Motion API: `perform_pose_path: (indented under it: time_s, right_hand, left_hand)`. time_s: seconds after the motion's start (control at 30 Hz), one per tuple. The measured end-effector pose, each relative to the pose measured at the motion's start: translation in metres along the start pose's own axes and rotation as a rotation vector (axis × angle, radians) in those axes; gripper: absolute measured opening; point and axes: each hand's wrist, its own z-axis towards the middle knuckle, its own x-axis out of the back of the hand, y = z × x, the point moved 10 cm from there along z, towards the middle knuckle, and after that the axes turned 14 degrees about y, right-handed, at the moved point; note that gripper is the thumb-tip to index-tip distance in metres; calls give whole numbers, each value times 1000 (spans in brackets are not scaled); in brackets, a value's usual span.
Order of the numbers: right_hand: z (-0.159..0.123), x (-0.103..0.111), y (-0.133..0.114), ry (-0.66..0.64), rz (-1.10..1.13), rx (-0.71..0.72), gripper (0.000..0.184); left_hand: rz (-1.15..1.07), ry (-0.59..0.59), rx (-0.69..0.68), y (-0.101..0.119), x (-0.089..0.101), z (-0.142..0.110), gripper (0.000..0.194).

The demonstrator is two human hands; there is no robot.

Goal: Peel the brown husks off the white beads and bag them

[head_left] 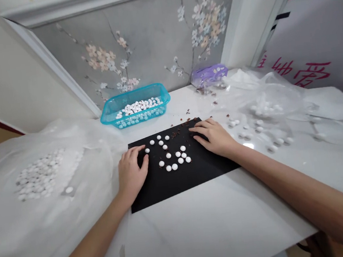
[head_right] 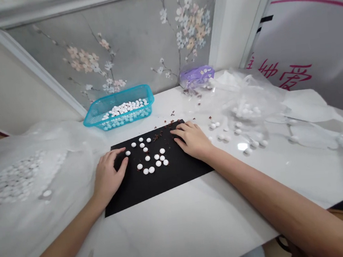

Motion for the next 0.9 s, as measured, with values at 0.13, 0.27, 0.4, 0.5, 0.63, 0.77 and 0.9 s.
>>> perform_pose_path:
  time_s: [0.13, 0.27, 0.4, 0.5, 0.63, 0.77, 0.9]
  right_hand:
    - [1, -2, -5, -30, 12, 15, 24]
    - [3, 2, -8, -12, 19, 18, 20]
    - [4, 12, -13, 52, 89, -26, 15]
    - [3, 20, -20, 79, 236, -109, 13]
    - [-2, 12, -23, -91, 548, -373, 13]
    - [-17, -5, -42, -419, 818, -555, 19]
    - [-32, -15, -67, -631, 939, -553, 15]
  left_hand:
    - [-50, -46, 24, -2, -6, -2, 21]
    - [-57, -46, 42, -2, -4, -1, 15]
    - [-178, -49, 72, 0, -2, -1, 13]
    - [-278, 51, 42, 15, 13, -5, 11]
    - [-473, 4, -93, 58, 21, -26, 17]
    - [-455, -239, -350, 99, 7, -50, 17]
    - [-431, -285, -327, 94, -2, -50, 29]
